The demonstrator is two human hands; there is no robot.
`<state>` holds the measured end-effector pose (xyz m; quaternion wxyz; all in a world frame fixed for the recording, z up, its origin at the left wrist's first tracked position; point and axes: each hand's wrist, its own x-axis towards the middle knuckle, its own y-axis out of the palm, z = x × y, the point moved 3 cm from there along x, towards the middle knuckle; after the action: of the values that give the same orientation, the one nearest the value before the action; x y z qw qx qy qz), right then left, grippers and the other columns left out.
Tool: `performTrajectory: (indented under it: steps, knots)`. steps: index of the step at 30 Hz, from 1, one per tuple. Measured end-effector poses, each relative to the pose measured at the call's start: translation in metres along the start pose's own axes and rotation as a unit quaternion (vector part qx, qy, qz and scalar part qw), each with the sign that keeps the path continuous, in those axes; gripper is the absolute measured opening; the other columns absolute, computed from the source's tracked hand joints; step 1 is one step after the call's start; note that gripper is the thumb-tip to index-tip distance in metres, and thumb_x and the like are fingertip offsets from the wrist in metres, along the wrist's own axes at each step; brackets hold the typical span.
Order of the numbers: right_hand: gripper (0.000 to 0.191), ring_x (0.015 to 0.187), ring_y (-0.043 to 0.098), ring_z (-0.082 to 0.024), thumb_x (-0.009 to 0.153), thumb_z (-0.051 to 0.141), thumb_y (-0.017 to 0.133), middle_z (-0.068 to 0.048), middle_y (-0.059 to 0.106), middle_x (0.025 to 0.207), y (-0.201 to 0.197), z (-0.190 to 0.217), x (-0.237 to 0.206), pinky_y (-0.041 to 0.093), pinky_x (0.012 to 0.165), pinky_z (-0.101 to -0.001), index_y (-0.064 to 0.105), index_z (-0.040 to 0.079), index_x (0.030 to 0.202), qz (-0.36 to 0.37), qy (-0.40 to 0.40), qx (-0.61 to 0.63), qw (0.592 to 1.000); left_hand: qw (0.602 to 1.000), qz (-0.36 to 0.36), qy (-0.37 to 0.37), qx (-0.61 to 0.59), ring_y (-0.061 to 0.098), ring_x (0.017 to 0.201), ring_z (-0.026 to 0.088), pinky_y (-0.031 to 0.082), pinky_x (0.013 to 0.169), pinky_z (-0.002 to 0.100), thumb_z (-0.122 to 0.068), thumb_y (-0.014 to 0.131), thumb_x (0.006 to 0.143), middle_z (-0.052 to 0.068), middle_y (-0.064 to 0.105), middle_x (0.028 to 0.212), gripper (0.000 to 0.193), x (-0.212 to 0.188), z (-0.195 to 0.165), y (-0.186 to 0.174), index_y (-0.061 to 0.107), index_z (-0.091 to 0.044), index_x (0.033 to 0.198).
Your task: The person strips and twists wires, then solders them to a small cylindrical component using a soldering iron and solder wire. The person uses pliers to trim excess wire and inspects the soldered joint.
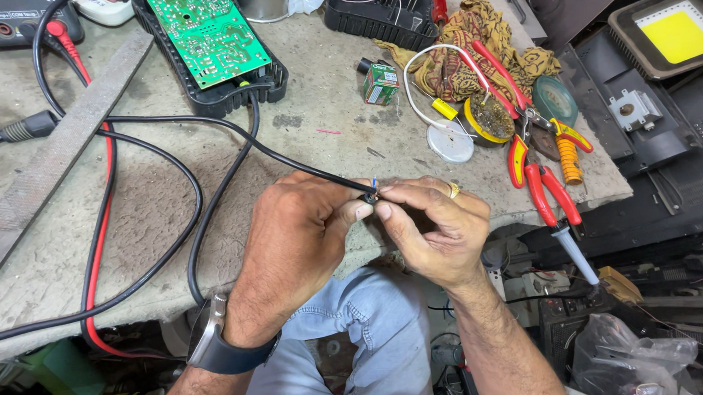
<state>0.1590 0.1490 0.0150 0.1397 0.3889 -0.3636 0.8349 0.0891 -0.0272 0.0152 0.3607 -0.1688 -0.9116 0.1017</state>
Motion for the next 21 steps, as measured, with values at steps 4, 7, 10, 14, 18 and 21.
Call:
performTrajectory:
  steps: [4,7,10,14,18,21]
  knots:
    - [0.016,0.091,0.077,-0.019,0.090,-0.001,0.079,-0.013,0.077,0.099,0.001,0.003,0.001,0.060,0.082,-0.0290,0.072,-0.001,0.105,0.008,-0.019,-0.013,1.000,1.000,0.006,-0.004,0.010,0.070,0.078,0.033,0.053,0.075,0.042,-0.007,0.079,0.081,0.013,0.074,0.080,0.009,-0.001,-0.001,0.000,0.077,-0.004,0.088]
    - [0.016,0.090,0.076,-0.019,0.092,0.000,0.079,-0.012,0.077,0.099,-0.005,0.004,0.000,0.059,0.081,-0.0274,0.072,-0.001,0.106,-0.012,-0.004,-0.007,1.000,1.000,0.013,-0.016,0.008,0.069,0.075,0.033,0.052,0.073,0.041,-0.007,0.079,0.082,0.014,0.074,0.078,0.010,0.000,-0.004,-0.002,0.078,-0.003,0.091]
    - [0.014,0.088,0.073,-0.016,0.096,0.002,0.077,-0.010,0.076,0.100,-0.027,-0.002,0.003,0.057,0.078,-0.0245,0.073,-0.001,0.109,-0.061,0.035,-0.021,0.997,0.999,0.020,-0.043,-0.020,0.069,0.071,0.030,0.052,0.068,0.038,-0.010,0.079,0.085,0.014,0.073,0.077,0.012,0.001,-0.008,-0.004,0.078,-0.003,0.095]
    - [0.011,0.075,0.066,-0.009,0.097,0.006,0.077,-0.006,0.075,0.090,-0.054,-0.029,0.013,0.053,0.068,-0.0227,0.076,0.000,0.105,-0.057,0.175,-0.076,0.980,0.993,0.021,-0.112,-0.037,0.069,0.067,0.021,0.051,0.060,0.033,-0.011,0.075,0.089,0.014,0.073,0.080,0.016,0.002,-0.011,-0.008,0.076,0.000,0.101]
    - [0.017,0.065,0.061,-0.008,0.088,0.014,0.083,-0.007,0.071,0.074,-0.051,-0.047,0.030,0.050,0.059,-0.0251,0.073,0.001,0.089,0.031,0.241,-0.115,0.963,0.973,0.044,-0.210,-0.081,0.062,0.062,0.010,0.049,0.055,0.028,-0.013,0.070,0.094,0.009,0.076,0.078,0.023,-0.003,-0.009,-0.006,0.076,-0.003,0.113]
    - [0.020,0.062,0.066,-0.016,0.086,0.024,0.083,-0.008,0.071,0.073,-0.032,-0.046,0.048,0.052,0.060,-0.0336,0.077,0.005,0.091,0.148,0.211,-0.206,0.944,0.960,0.034,-0.176,-0.215,0.067,0.082,0.001,0.055,0.068,0.022,-0.012,0.068,0.097,0.001,0.079,0.095,0.026,-0.009,-0.011,-0.004,0.069,0.000,0.121]
